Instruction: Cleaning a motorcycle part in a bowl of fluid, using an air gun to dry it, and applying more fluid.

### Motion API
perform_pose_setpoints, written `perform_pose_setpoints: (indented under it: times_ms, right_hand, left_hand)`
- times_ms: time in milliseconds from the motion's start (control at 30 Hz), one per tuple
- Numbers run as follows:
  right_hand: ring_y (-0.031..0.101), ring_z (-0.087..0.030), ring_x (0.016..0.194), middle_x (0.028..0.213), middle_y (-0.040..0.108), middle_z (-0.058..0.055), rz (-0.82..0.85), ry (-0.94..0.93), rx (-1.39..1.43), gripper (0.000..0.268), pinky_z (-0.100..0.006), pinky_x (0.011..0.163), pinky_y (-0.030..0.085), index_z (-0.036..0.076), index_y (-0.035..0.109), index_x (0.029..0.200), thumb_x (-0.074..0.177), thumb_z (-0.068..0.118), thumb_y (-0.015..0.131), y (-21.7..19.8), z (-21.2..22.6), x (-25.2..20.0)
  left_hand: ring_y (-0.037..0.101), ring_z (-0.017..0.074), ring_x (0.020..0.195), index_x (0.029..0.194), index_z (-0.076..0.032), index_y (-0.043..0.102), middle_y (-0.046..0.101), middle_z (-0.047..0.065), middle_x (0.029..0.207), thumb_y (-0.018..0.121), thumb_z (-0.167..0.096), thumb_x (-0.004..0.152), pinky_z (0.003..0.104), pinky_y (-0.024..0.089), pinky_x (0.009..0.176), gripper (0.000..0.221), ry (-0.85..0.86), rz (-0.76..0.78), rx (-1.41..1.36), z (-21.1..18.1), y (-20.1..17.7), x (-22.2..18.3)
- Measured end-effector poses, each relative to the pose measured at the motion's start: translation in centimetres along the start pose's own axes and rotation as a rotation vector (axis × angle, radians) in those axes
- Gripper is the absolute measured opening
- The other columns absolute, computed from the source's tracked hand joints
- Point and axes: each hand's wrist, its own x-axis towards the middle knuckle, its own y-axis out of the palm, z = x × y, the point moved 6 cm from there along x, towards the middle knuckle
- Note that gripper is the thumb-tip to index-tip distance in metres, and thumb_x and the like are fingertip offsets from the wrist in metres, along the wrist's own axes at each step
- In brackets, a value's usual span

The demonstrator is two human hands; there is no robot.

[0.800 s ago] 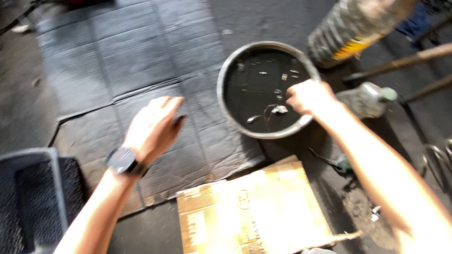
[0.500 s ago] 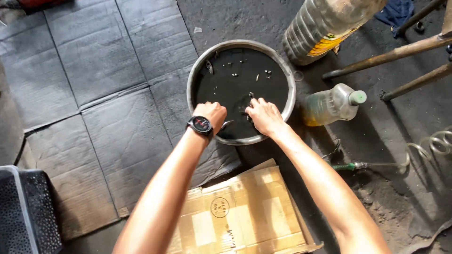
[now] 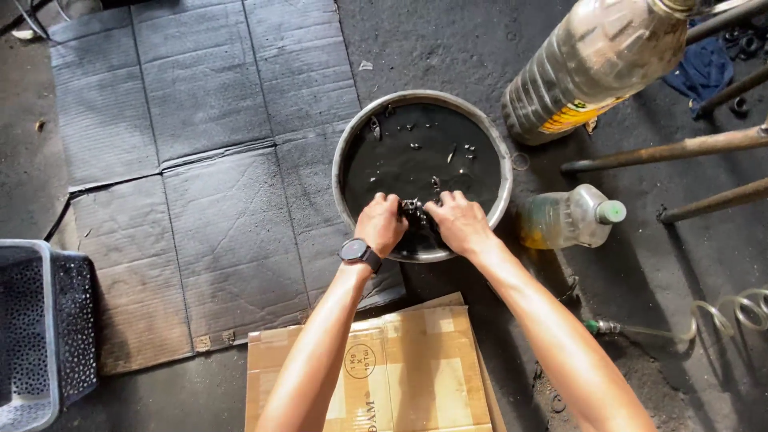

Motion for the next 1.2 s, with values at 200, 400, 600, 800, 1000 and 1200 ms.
perform_pose_setpoints:
  times_ms: [200,400,600,800,1000,1200]
  right_hand:
    - [0.072,-0.03,0.076,0.088,0.069,-0.02,-0.241,0.48,0.567,0.033,-0.042,0.07,0.059,-0.002,0.058,0.104,0.082,0.008,0.079,-4.9,-4.0,-1.0]
    - [0.069,-0.015,0.064,0.083,0.071,-0.006,-0.536,1.024,1.627,0.006,-0.029,0.057,0.058,0.004,0.071,0.096,0.092,0.008,0.071,2.7,-4.4,-4.5]
    - [0.07,-0.013,0.069,0.086,0.074,-0.005,-0.547,1.095,1.693,0.008,-0.026,0.06,0.057,0.004,0.072,0.094,0.092,0.009,0.077,4.7,-1.2,-3.5]
    - [0.072,-0.016,0.072,0.086,0.075,-0.005,-0.625,1.029,1.586,0.008,-0.031,0.06,0.055,0.002,0.072,0.096,0.091,0.008,0.073,2.4,1.7,-2.0]
    - [0.073,-0.015,0.079,0.101,0.076,-0.01,-0.459,0.591,0.98,0.015,-0.028,0.068,0.059,0.0,0.077,0.098,0.093,0.014,0.075,-4.4,1.5,-0.6]
    - [0.069,-0.032,0.086,0.102,0.068,-0.018,-0.283,0.582,0.526,0.037,-0.042,0.079,0.055,0.0,0.072,0.108,0.083,0.025,0.086,-1.1,-3.9,1.8]
  left_hand:
    - [0.072,0.0224,0.09,0.128,0.0,0.063,0.075,0.015,0.106,0.072,-0.016,0.092,0.035,0.062,0.069,0.041,-0.427,-0.04,-1.185,4.2,2.0,-1.5]
    - [0.075,0.0223,0.089,0.129,-0.004,0.06,0.069,0.012,0.099,0.064,-0.01,0.097,0.04,0.068,0.075,0.032,-0.417,0.063,-1.878,1.9,4.4,-1.5]
    - [0.071,0.0153,0.09,0.116,-0.002,0.062,0.075,0.011,0.106,0.067,-0.026,0.101,0.034,0.059,0.065,0.029,-0.489,0.037,-1.855,-0.4,5.0,-1.2]
    - [0.072,0.0155,0.092,0.11,0.0,0.066,0.073,0.009,0.106,0.068,-0.022,0.1,0.037,0.064,0.072,0.024,-0.556,-0.133,-2.022,0.3,7.1,-0.9]
    - [0.072,0.02,0.094,0.117,-0.001,0.066,0.074,0.012,0.108,0.068,-0.009,0.095,0.039,0.063,0.081,0.023,-0.488,-0.09,-2.115,0.7,4.5,-1.0]
    - [0.071,0.0239,0.099,0.125,-0.006,0.059,0.069,0.014,0.116,0.072,-0.002,0.095,0.042,0.063,0.084,0.032,-0.429,-0.168,-2.04,2.3,5.2,-1.4]
